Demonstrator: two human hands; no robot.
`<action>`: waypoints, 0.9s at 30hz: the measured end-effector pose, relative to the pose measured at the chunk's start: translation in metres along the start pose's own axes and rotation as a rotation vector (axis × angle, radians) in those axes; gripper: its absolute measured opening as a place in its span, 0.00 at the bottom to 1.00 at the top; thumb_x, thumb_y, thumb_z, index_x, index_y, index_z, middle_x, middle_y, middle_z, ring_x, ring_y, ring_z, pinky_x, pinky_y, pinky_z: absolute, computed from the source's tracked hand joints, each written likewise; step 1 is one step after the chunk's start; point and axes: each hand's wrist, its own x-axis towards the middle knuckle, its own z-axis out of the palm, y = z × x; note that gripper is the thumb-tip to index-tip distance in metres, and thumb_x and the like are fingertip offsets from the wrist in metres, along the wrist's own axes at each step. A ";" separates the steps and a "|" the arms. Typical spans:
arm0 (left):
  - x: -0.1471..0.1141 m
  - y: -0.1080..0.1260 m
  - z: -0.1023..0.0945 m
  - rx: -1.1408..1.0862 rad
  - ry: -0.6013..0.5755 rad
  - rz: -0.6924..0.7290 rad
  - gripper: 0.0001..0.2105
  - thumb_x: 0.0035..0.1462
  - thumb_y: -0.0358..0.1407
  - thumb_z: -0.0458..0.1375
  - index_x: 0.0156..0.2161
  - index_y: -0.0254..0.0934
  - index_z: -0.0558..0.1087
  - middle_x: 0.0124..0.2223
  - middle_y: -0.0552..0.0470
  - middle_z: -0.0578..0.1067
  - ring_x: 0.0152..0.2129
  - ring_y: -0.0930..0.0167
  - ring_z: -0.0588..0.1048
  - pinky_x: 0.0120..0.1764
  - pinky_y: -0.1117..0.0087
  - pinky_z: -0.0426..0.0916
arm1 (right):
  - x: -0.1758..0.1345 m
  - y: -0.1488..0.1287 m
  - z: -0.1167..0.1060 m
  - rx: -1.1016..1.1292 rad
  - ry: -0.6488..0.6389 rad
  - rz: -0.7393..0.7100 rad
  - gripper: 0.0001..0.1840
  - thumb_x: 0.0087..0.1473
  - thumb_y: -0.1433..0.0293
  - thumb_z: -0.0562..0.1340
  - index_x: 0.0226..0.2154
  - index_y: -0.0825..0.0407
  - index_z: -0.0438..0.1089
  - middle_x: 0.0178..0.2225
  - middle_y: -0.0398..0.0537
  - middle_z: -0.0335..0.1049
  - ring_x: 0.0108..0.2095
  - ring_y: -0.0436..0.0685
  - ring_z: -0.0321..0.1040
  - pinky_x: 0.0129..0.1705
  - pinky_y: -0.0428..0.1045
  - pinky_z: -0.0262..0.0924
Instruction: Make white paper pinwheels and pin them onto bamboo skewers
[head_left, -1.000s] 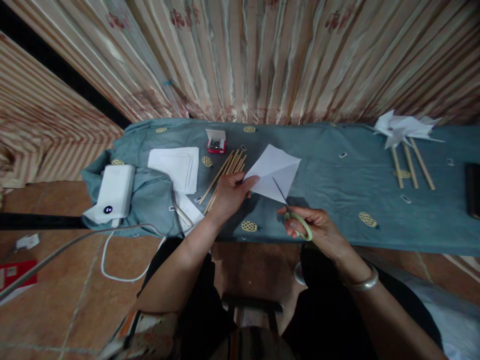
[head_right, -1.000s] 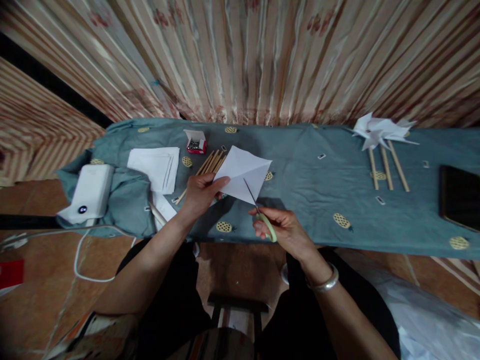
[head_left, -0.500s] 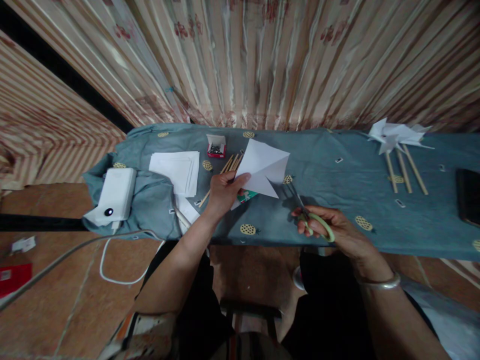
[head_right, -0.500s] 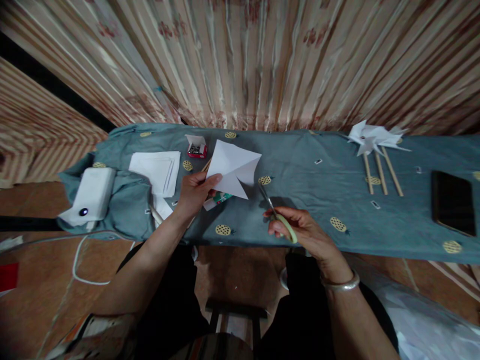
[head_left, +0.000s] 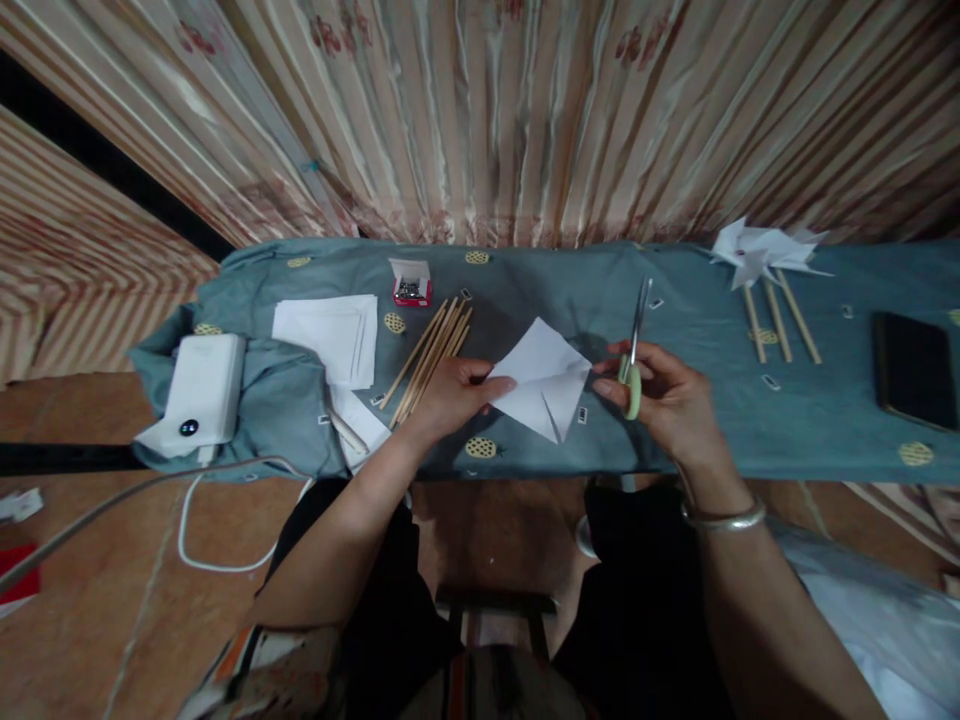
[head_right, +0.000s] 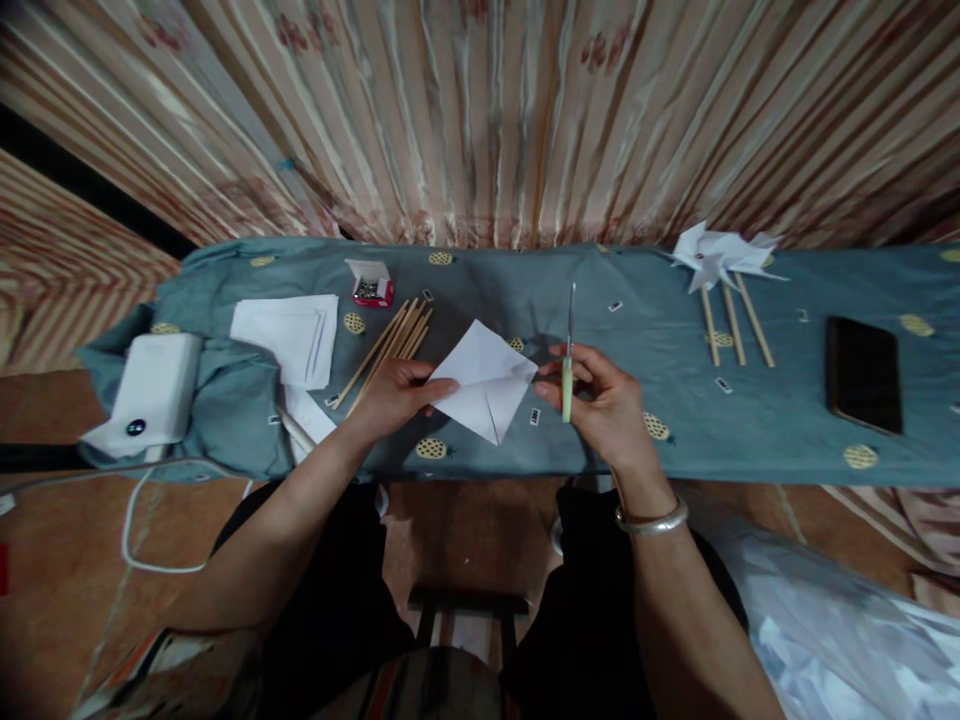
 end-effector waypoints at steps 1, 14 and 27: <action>0.000 0.001 -0.001 0.026 -0.009 0.011 0.18 0.51 0.44 0.62 0.18 0.36 0.67 0.16 0.57 0.65 0.15 0.78 0.62 0.19 0.75 0.51 | 0.001 0.001 0.000 -0.025 0.016 -0.028 0.26 0.36 0.60 0.76 0.41 0.46 0.74 0.33 0.43 0.78 0.34 0.56 0.74 0.40 0.52 0.68; -0.005 0.008 0.009 0.299 -0.035 0.179 0.19 0.54 0.40 0.60 0.16 0.37 0.65 0.16 0.58 0.63 0.16 0.76 0.61 0.22 0.73 0.50 | 0.001 0.002 0.013 -0.346 -0.040 -0.112 0.22 0.46 0.61 0.69 0.45 0.49 0.76 0.30 0.44 0.76 0.29 0.54 0.69 0.35 0.52 0.64; -0.019 -0.019 0.047 -0.245 0.061 0.002 0.29 0.53 0.42 0.63 0.59 0.35 0.67 0.62 0.36 0.68 0.60 0.57 0.67 0.56 0.56 0.68 | 0.012 0.014 0.005 0.113 0.309 0.107 0.21 0.27 0.65 0.75 0.30 0.48 0.75 0.22 0.37 0.70 0.22 0.49 0.64 0.25 0.46 0.62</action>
